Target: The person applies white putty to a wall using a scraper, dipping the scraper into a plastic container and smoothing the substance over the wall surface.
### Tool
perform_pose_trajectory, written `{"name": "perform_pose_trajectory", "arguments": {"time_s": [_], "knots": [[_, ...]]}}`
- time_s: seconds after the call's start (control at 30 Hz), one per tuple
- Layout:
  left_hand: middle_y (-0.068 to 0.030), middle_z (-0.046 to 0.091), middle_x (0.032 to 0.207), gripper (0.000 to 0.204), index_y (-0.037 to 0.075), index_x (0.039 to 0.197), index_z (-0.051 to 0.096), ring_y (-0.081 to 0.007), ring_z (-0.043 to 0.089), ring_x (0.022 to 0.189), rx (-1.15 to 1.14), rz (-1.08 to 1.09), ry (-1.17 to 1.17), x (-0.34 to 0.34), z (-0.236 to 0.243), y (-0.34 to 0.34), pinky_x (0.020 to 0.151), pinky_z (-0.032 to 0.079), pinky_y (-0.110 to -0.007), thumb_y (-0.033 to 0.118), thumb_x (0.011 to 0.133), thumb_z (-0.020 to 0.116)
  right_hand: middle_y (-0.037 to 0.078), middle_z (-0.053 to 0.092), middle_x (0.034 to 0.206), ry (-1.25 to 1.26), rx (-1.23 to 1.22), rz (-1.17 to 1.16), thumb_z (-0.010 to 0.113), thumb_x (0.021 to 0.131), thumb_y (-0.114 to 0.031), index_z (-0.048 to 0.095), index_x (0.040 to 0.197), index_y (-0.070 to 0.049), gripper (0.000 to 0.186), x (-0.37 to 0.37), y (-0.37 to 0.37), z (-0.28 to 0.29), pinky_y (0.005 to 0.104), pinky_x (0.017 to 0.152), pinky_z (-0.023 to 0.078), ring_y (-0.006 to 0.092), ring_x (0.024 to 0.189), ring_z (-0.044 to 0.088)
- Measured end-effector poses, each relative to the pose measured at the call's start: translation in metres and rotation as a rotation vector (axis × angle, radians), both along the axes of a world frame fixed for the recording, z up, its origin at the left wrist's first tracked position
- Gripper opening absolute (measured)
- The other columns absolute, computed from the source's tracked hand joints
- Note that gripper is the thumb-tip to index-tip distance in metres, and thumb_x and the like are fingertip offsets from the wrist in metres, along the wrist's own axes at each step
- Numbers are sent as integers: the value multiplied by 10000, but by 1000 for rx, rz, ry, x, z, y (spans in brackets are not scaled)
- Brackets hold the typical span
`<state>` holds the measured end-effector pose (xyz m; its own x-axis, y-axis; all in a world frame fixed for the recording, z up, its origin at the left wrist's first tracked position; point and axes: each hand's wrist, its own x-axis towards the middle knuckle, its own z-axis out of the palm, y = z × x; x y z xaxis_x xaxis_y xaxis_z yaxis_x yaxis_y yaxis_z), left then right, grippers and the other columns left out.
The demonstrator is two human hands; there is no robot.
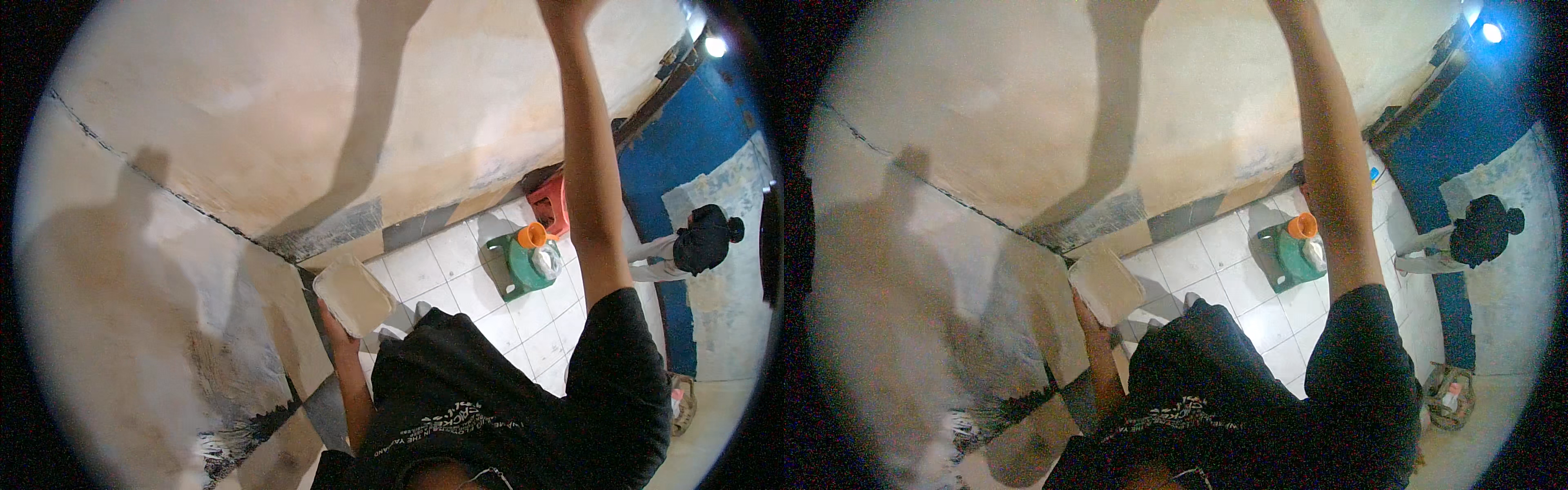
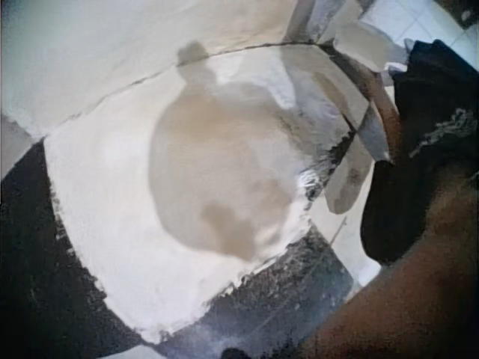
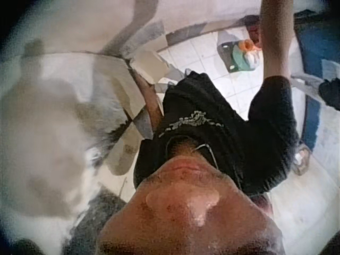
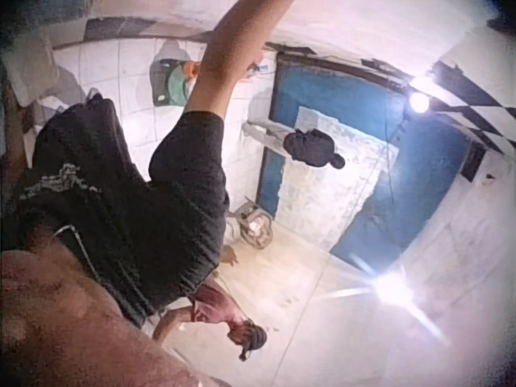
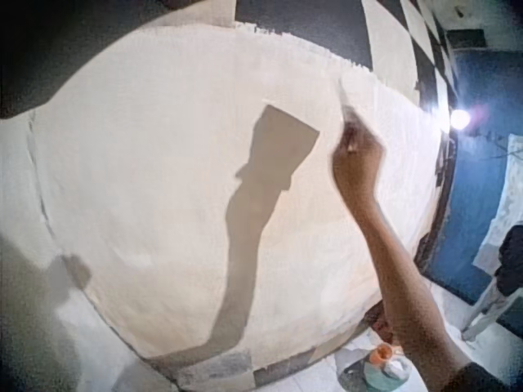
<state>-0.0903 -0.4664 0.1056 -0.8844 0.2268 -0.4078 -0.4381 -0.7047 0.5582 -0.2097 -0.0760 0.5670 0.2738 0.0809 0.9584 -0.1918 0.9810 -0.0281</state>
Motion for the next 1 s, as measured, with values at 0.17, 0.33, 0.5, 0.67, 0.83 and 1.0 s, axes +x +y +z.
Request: {"name": "perform_pose_trajectory", "arguments": {"time_s": [0.17,0.33,0.5,0.67,0.83,1.0], "knots": [[-130,441,1367,667,55,1397,328,-289,468,1221,-119,28,-47,0,-12,-22,988,411,-414,541,943,375,295,565,1013,-652,118,-253,435,839,-24,394,1188,158,395,-107,-94,-75,460,784,523,425,969,553],[-133,465,1342,640,53,1382,345,-288,499,1187,-59,-22,-2,1,-10,-13,981,426,-417,529,955,347,233,629,1009,-517,357,2,559,803,-92,540,1159,61,388,-40,-175,-183,423,801,514,364,909,620],[-136,477,1327,628,61,1378,353,-284,506,1177,11,-50,-22,7,1,-13,980,431,-422,526,957,341,169,655,997,-1101,-215,445,524,856,-39,537,1206,27,356,53,-180,-299,324,630,540,258,704,654],[-136,462,1345,655,55,1390,337,-289,497,1187,-112,-16,-65,21,-10,-36,997,416,-411,537,948,364,77,627,758,-730,-1592,1097,545,918,-138,606,1007,-7,170,80,-167,-409,284,495,488,144,588,593],[-150,438,1355,688,45,1400,311,-292,468,1217,-80,-97,33,6,39,-8,1017,397,-409,553,939,362,87,614,715,-718,-1338,1029,494,941,-115,590,907,12,162,136,-180,-326,286,423,445,137,523,568],[-133,539,1200,582,30,1326,380,-251,586,1041,-110,-61,38,1,50,4,897,500,-387,488,972,316,241,609,761,-1600,-506,815,570,845,-74,529,930,68,171,140,-206,-284,413,620,468,386,666,590]]}}
